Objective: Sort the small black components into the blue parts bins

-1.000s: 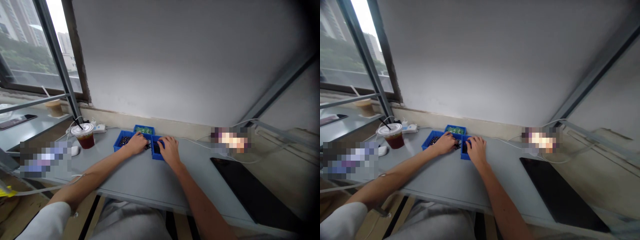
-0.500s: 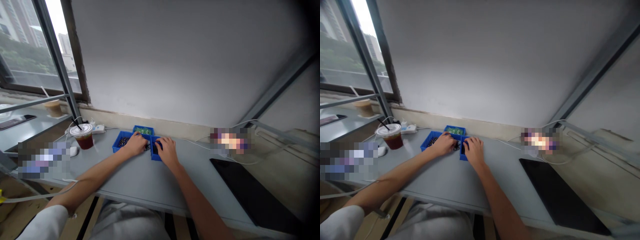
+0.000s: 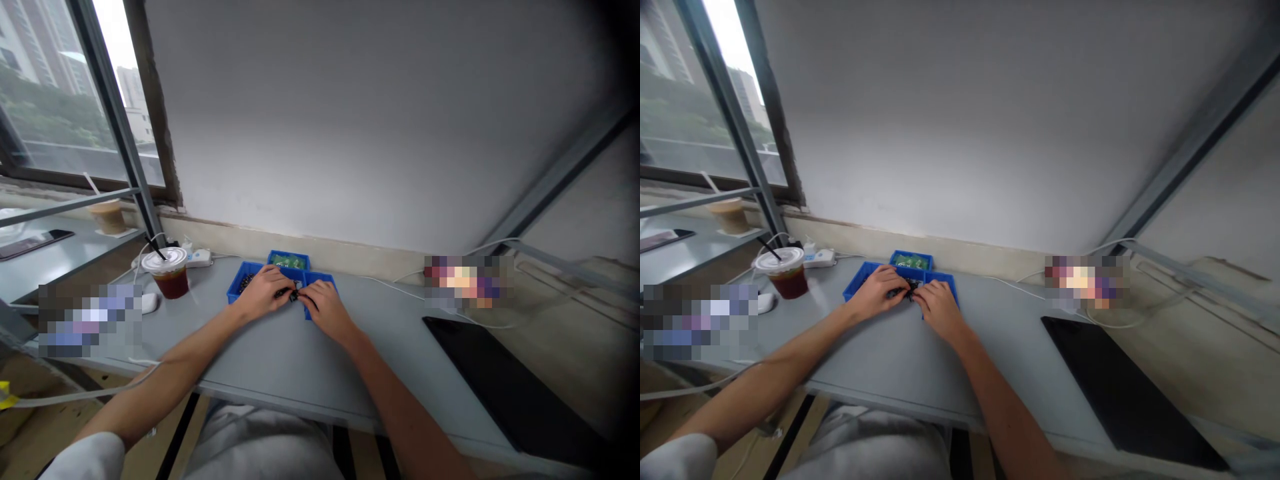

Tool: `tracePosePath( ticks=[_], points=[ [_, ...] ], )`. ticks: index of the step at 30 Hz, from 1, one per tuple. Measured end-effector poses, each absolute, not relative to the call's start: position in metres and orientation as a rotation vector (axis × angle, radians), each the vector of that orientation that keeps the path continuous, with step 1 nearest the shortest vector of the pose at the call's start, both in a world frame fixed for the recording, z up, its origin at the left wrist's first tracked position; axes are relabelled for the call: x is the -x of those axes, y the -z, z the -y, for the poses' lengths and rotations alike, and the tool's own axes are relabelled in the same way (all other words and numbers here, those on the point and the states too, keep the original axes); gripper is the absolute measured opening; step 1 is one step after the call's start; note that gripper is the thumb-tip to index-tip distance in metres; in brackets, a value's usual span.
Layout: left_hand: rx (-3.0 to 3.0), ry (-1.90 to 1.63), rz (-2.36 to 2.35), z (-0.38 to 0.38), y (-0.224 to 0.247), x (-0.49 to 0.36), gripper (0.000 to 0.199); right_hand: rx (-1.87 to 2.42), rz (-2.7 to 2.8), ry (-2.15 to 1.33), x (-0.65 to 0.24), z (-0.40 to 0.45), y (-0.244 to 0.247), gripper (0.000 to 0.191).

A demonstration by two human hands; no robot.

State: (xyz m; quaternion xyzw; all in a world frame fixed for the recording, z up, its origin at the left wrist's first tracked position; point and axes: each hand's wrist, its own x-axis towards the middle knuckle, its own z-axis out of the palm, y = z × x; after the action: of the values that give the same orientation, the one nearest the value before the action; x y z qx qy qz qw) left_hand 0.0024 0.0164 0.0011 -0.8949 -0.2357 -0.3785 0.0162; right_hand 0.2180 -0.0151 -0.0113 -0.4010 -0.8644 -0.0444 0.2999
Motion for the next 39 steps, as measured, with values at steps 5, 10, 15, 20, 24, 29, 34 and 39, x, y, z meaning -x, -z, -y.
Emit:
tracePosePath(
  ticks=[5, 10, 15, 20, 24, 29, 34, 39],
  points=[
    [2.83, 1.125, 0.755, -0.013, -0.004, -0.003, 0.014, 1.048, 2.266, 0.139, -0.216, 0.018, 0.01, 0.021],
    [2.861, 1.057, 0.785, -0.008, -0.007, -0.005, 0.013, 1.037, 2.229, 0.122, -0.214, 0.022, 0.008, 0.02],
    [2.833, 1.027, 0.831, -0.006, -0.007, -0.007, 0.011, 1.003, 2.234, 0.09, -0.211, 0.023, 0.009, 0.02],
    [2.856, 1.086, 0.83, -0.007, -0.003, -0.009, 0.008, 0.999, 2.192, 0.081, -0.211, 0.023, 0.01, 0.013],
    [2.88, 1.131, 0.788, -0.008, -0.001, -0.009, 0.011, 1.022, 2.178, 0.109, -0.211, 0.022, 0.009, 0.02],
    [2.88, 1.127, 0.772, -0.01, -0.001, -0.006, 0.019, 1.024, 2.206, 0.1, -0.212, 0.021, 0.007, 0.024],
    [2.87, 1.061, 0.816, -0.01, -0.004, -0.005, 0.024, 1.05, 2.139, 0.131, -0.213, 0.021, 0.007, 0.022],
    [2.876, 0.968, 0.815, -0.006, -0.008, -0.007, 0.029, 1.08, 2.092, 0.15, -0.216, 0.018, 0.009, 0.02]
  ],
)
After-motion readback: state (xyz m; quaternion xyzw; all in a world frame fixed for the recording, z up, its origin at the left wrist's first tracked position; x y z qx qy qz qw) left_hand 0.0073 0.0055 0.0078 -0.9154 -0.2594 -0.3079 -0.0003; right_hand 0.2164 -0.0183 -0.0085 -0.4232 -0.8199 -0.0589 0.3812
